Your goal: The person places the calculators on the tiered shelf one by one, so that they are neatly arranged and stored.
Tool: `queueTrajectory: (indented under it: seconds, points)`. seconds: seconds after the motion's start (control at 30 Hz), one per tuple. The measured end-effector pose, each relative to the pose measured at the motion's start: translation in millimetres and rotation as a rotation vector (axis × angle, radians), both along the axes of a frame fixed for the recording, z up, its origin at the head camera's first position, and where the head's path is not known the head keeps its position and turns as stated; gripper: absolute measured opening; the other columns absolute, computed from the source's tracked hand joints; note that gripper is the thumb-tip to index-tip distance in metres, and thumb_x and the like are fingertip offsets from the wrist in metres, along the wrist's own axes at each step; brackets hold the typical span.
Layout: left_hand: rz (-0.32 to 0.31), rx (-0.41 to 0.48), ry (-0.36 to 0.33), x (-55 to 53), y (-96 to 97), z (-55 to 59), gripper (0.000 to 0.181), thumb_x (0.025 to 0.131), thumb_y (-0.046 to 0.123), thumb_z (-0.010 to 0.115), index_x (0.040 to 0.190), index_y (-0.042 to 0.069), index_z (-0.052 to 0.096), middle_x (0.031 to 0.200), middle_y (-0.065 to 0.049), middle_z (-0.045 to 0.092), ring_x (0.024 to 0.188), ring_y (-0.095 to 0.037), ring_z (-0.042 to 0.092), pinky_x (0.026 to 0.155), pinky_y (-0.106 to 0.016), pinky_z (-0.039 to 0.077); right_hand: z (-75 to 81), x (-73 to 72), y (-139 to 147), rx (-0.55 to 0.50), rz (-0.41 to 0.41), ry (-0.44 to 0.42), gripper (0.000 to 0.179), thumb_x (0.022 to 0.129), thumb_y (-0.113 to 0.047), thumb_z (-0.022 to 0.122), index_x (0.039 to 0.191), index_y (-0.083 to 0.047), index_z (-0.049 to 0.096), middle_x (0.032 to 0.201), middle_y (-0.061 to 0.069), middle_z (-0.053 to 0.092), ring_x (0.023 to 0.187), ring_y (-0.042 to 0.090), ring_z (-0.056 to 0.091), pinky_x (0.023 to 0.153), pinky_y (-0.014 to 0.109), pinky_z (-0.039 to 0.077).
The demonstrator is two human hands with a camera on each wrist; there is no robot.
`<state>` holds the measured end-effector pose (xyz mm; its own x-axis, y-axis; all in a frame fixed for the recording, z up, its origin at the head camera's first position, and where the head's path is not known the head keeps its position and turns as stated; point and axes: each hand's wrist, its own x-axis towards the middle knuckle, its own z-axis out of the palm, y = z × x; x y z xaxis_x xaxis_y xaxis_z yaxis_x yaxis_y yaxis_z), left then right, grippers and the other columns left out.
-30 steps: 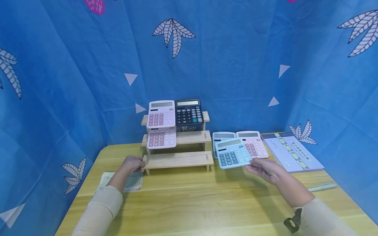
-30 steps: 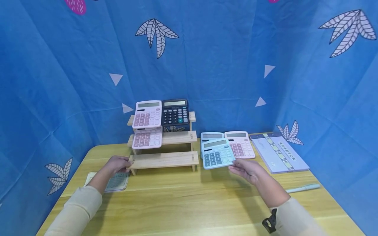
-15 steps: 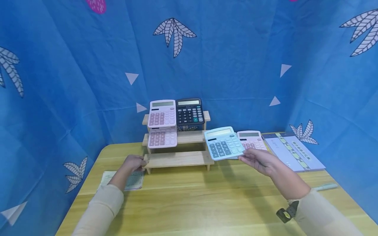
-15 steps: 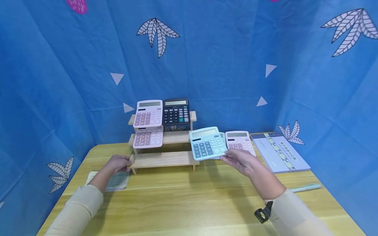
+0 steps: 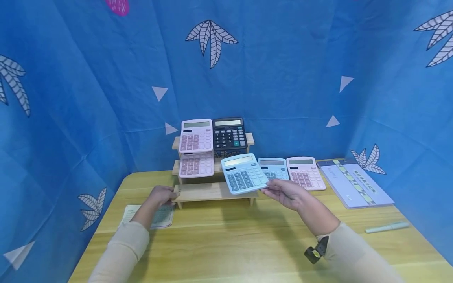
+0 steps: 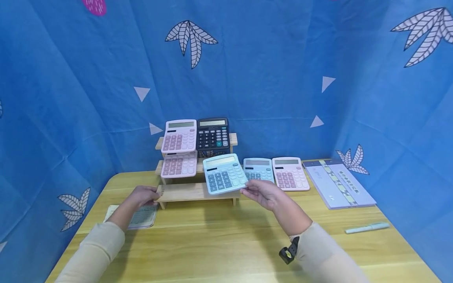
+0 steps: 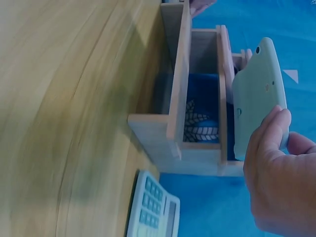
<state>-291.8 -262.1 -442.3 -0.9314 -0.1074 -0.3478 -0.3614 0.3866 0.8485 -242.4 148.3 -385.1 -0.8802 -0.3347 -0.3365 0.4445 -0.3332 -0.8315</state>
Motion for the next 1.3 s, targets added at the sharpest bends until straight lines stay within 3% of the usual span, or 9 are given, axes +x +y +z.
queueTrajectory:
  seconds: [0.37, 0.47, 0.7, 0.8, 0.93, 1.3]
  points:
    - [-0.021, -0.032, -0.026, -3.0, 0.5, -0.3, 0.052, 0.086, -0.001, 0.060, 0.134, -0.011, 0.042, 0.136, -0.032, 0.041, 0.062, -0.011, 0.060, 0.063, -0.024, 0.059, -9.6, -20.2, -34.2, -0.013, -0.093, -0.036, 0.007, 0.092, 0.004, 0.045, 0.090, 0.003, 0.052, 0.082, 0.013, 0.062, 0.078, 0.017, 0.067, 0.084, 0.022, 0.055]
    - [-0.030, -0.028, -0.023, -2.7, -0.1, -1.0, 0.052, 0.086, -0.002, 0.060, 0.134, -0.012, 0.041, 0.137, -0.033, 0.038, 0.062, -0.011, 0.060, 0.063, -0.024, 0.059, -12.6, -26.5, -41.2, 0.011, -0.116, -0.049, 0.006, 0.093, 0.003, 0.046, 0.092, 0.003, 0.052, 0.085, 0.013, 0.062, 0.078, 0.017, 0.067, 0.085, 0.023, 0.055]
    - [-0.010, -0.019, -0.024, -0.6, -1.7, -1.4, 0.052, 0.088, 0.003, 0.061, 0.134, -0.012, 0.041, 0.128, -0.032, 0.046, 0.061, -0.010, 0.058, 0.064, -0.024, 0.059, -16.9, -46.3, -55.2, 0.014, -0.192, -0.104, 0.011, 0.093, 0.000, 0.049, 0.103, 0.003, 0.053, 0.088, 0.013, 0.062, 0.077, 0.015, 0.067, 0.085, 0.021, 0.054]
    - [-0.021, -0.021, -0.021, -1.3, -1.9, -1.7, 0.053, 0.088, 0.002, 0.060, 0.135, -0.011, 0.041, 0.134, -0.032, 0.042, 0.062, -0.010, 0.058, 0.064, -0.024, 0.059, -17.5, -52.9, -59.4, -0.010, -0.236, -0.128, 0.014, 0.092, 0.000, 0.051, 0.105, 0.004, 0.054, 0.090, 0.015, 0.063, 0.076, 0.015, 0.067, 0.084, 0.020, 0.055]
    - [-0.033, -0.009, -0.018, -1.2, -1.4, -2.8, 0.054, 0.086, 0.000, 0.060, 0.135, -0.012, 0.040, 0.140, -0.032, 0.036, 0.062, -0.009, 0.057, 0.064, -0.024, 0.059, -18.8, -56.0, -64.1, -0.016, -0.279, -0.166, 0.013, 0.091, 0.000, 0.054, 0.104, 0.002, 0.056, 0.089, 0.014, 0.066, 0.075, 0.014, 0.067, 0.080, 0.018, 0.055]
    - [-0.027, 0.005, -0.025, -3.4, -3.5, -3.6, 0.052, 0.088, 0.001, 0.060, 0.135, -0.013, 0.040, 0.139, -0.032, 0.037, 0.063, -0.010, 0.060, 0.063, -0.022, 0.058, -21.9, -58.9, -71.2, 0.026, -0.332, -0.182, 0.016, 0.090, -0.001, 0.058, 0.106, -0.001, 0.058, 0.072, 0.007, 0.066, 0.064, 0.010, 0.065, 0.070, 0.016, 0.057]
